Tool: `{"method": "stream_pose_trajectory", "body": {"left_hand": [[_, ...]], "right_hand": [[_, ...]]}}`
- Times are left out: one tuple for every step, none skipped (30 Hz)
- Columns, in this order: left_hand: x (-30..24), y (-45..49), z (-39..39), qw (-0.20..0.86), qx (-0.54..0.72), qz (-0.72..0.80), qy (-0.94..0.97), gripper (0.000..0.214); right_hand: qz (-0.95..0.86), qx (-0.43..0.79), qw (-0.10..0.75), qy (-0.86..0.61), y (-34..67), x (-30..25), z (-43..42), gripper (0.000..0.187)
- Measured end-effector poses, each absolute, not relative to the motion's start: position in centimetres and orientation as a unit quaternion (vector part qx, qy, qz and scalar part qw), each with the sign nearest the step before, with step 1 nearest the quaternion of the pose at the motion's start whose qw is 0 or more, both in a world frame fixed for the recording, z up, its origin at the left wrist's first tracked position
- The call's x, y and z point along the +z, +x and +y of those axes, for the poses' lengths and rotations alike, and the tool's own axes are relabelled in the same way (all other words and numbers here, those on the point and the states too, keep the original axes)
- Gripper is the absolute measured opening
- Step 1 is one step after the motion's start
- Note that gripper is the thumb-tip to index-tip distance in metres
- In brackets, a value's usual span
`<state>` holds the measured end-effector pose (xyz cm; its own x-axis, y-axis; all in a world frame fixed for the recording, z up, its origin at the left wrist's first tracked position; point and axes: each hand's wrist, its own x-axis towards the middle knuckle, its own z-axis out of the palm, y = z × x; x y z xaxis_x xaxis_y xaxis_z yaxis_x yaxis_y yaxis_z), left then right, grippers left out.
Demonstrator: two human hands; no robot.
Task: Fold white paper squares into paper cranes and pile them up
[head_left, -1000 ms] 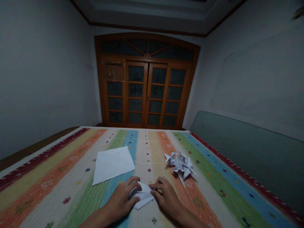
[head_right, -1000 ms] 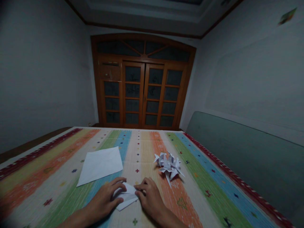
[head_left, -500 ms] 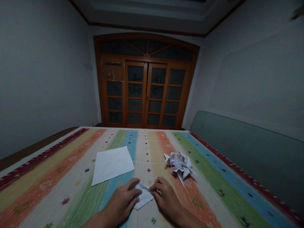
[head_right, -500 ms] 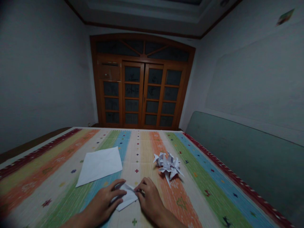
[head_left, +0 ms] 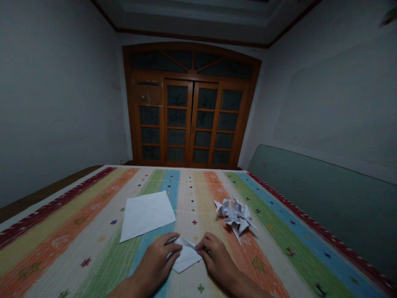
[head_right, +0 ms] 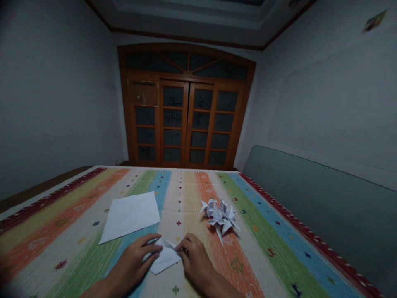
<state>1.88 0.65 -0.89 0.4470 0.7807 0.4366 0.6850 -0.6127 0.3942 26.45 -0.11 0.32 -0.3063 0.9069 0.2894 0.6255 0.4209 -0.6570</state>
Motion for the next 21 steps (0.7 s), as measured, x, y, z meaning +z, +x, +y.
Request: {"method": "stream_pose_trajectory", "body": {"left_hand": [[-0.8, 1.9, 0.6, 0.074, 0.295, 0.434, 0.848, 0.023], [-0.7, 1.9, 0.6, 0.071, 0.289, 0.436, 0.849, 0.022], [-0.5, 1.9, 0.5, 0.071, 0.284, 0.439, 0.849, 0.022], [-0.4, 1.9, 0.5, 0.074, 0.280, 0.443, 0.848, 0.021], [-0.3, 2.0, 0.4, 0.079, 0.278, 0.447, 0.847, 0.020], [-0.1, 2.0, 0.4, 0.084, 0.277, 0.451, 0.844, 0.018], [0.0, 2.0, 0.4, 0.088, 0.277, 0.456, 0.841, 0.015], [0.1, 2.0, 0.4, 0.090, 0.277, 0.460, 0.838, 0.013], [0.2, 2.1, 0.4, 0.092, 0.276, 0.464, 0.836, 0.011], [0.3, 2.1, 0.4, 0.094, 0.276, 0.468, 0.834, 0.010], [0.3, 2.1, 0.3, 0.095, 0.276, 0.470, 0.833, 0.010], [0.4, 2.1, 0.3, 0.096, 0.276, 0.471, 0.832, 0.010], [0.4, 2.2, 0.3, 0.095, 0.277, 0.471, 0.832, 0.010], [0.4, 2.2, 0.3, 0.092, 0.278, 0.469, 0.833, 0.010], [0.3, 2.2, 0.2, 0.088, 0.279, 0.465, 0.835, 0.010], [0.2, 2.3, 0.2, 0.083, 0.282, 0.461, 0.837, 0.010], [0.1, 2.3, 0.2, 0.077, 0.286, 0.457, 0.839, 0.010], [0.0, 2.3, 0.2, 0.071, 0.291, 0.453, 0.840, 0.011], [-0.2, 2.3, 0.2, 0.066, 0.296, 0.448, 0.841, 0.012], [-0.3, 2.3, 0.2, 0.061, 0.299, 0.441, 0.844, 0.015], [-0.4, 2.3, 0.3, 0.055, 0.301, 0.432, 0.849, 0.019]], "right_hand": [[-0.778, 0.219, 0.324, -0.492, 26.5, 0.3, -0.1, 0.022], [-0.777, 0.220, 0.325, -0.492, 26.5, 0.2, -0.1, 0.022], [-0.777, 0.220, 0.326, -0.492, 26.5, 0.2, 0.0, 0.021], [-0.776, 0.220, 0.327, -0.491, 26.5, 0.1, 0.0, 0.021], [-0.776, 0.219, 0.328, -0.492, 26.5, 0.1, 0.0, 0.021], [-0.776, 0.219, 0.329, -0.491, 26.5, 0.0, 0.0, 0.021], [-0.776, 0.218, 0.330, -0.491, 26.5, -0.1, 0.0, 0.021], [-0.775, 0.219, 0.332, -0.491, 26.5, -0.1, 0.0, 0.021], [-0.775, 0.220, 0.333, -0.491, 26.5, -0.1, 0.0, 0.021], [-0.774, 0.222, 0.334, -0.490, 26.5, -0.1, 0.0, 0.021], [-0.774, 0.224, 0.334, -0.490, 26.5, -0.1, -0.1, 0.021], [-0.774, 0.223, 0.333, -0.489, 26.5, 0.0, -0.1, 0.022], [-0.775, 0.222, 0.332, -0.489, 26.5, 0.0, -0.1, 0.022], [-0.777, 0.221, 0.331, -0.489, 26.5, 0.1, -0.2, 0.022], [-0.778, 0.219, 0.330, -0.488, 26.5, 0.2, -0.2, 0.022], [-0.779, 0.217, 0.330, -0.486, 26.5, 0.2, -0.2, 0.023], [-0.781, 0.217, 0.331, -0.483, 26.5, 0.2, -0.2, 0.023], [-0.783, 0.216, 0.332, -0.480, 26.6, 0.2, -0.2, 0.024], [-0.786, 0.214, 0.332, -0.476, 26.6, 0.2, -0.2, 0.024], [-0.789, 0.211, 0.333, -0.471, 26.6, 0.1, -0.2, 0.024], [-0.793, 0.207, 0.332, -0.467, 26.6, 0.0, -0.2, 0.025]]}}
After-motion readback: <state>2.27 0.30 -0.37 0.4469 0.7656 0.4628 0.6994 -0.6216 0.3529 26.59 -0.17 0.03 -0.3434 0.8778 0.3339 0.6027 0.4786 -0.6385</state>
